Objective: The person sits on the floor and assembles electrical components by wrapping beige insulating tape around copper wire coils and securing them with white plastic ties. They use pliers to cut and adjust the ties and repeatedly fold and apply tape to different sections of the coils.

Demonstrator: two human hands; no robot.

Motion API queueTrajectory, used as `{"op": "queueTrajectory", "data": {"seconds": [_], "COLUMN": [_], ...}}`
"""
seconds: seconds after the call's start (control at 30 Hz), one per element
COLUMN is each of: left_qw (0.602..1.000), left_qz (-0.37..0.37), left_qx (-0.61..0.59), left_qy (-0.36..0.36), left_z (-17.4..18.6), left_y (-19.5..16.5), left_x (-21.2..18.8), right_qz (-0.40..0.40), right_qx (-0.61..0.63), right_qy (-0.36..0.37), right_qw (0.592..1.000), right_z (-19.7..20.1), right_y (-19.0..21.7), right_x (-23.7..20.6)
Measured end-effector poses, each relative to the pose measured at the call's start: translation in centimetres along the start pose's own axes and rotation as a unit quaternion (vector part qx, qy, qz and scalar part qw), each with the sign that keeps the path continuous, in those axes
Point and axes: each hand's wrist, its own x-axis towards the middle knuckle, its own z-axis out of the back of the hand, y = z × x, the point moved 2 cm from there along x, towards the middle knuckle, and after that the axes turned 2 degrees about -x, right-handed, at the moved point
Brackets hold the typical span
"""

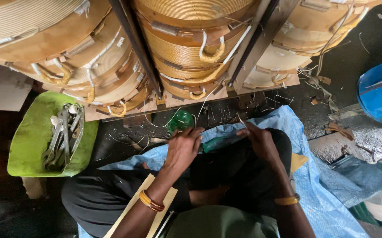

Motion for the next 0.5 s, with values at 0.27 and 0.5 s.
{"op": "queueTrajectory", "data": {"seconds": [0.27,0.5], "left_qw": [0.974,0.967], "left_qz": [-0.058,-0.061], "left_qx": [-0.180,-0.150], "left_qy": [-0.121,-0.197], "left_z": [-1.8,-4.0], "left_y": [-8.2,-13.6], "left_x": [8.5,16.4], "right_qz": [0.028,0.015], "right_qx": [-0.020,-0.165], "right_qy": [-0.099,0.015], "right_qw": [0.994,0.986], "right_z": [2.6,5.1], "right_y": [2.6,1.5], "right_x": [0.3,2.0]}}
